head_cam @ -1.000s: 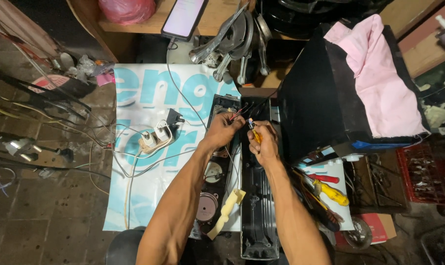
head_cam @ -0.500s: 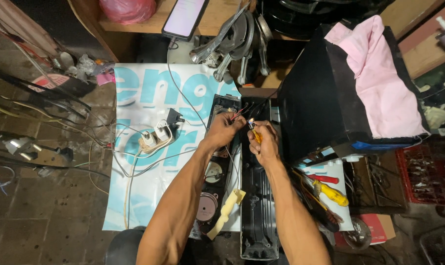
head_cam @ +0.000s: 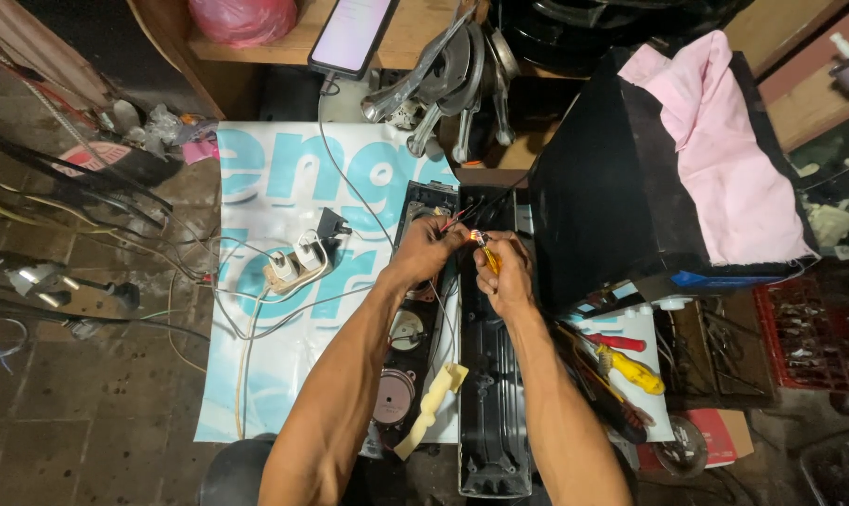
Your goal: The person sits on the floor and repairs a disassembled speaker. They use a lighter to heat and twist wires together, then wrap the connections with electrical tape.
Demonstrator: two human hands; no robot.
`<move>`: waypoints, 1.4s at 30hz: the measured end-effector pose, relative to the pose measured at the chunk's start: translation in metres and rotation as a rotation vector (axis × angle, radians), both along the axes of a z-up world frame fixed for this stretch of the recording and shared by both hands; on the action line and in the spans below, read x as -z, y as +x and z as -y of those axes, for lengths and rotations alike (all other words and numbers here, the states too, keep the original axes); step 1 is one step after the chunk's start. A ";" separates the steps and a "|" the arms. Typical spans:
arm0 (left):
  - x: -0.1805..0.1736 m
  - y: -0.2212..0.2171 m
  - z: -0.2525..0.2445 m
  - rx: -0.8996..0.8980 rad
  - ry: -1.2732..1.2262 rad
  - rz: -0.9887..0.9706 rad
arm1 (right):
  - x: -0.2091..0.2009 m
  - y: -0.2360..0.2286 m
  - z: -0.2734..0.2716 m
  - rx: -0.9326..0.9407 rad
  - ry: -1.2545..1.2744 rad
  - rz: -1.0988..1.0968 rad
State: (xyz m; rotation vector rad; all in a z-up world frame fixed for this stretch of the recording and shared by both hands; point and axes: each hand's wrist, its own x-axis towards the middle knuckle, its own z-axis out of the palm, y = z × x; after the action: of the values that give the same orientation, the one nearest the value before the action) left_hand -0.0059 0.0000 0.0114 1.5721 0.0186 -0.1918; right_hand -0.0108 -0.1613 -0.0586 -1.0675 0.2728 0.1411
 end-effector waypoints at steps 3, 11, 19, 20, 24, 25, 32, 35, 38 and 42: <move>-0.017 -0.007 -0.001 0.002 0.012 -0.004 | -0.005 -0.001 0.000 -0.005 0.008 -0.005; 0.009 0.002 -0.002 0.017 -0.056 0.005 | -0.010 -0.002 -0.002 0.003 0.021 -0.006; 0.035 0.008 -0.002 0.029 -0.077 -0.027 | -0.007 -0.002 -0.004 0.020 0.046 -0.008; 0.034 0.008 -0.002 0.033 -0.088 -0.031 | -0.003 0.000 -0.003 0.017 0.041 -0.008; 0.032 0.011 -0.003 0.042 -0.115 -0.032 | 0.002 0.001 0.000 -0.010 0.043 -0.008; 0.032 0.013 -0.004 0.042 -0.116 -0.033 | 0.015 0.004 0.003 -0.011 0.042 -0.009; 0.016 0.008 -0.004 0.024 -0.019 0.003 | -0.007 -0.006 0.008 0.033 -0.093 0.120; 0.024 0.012 -0.004 0.036 0.024 0.022 | -0.003 0.002 0.014 0.090 -0.403 0.289; 0.040 0.018 0.001 0.054 0.058 0.044 | -0.017 0.010 0.014 0.165 -0.791 0.585; 0.054 0.026 0.008 0.076 0.176 0.061 | -0.029 0.022 0.013 0.129 -1.086 0.876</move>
State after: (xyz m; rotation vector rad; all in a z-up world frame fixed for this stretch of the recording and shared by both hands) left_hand 0.0200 -0.0082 -0.0424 1.7554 -0.0738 -0.2058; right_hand 0.0110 -0.1747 -0.0294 -2.0526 -0.4440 -0.6625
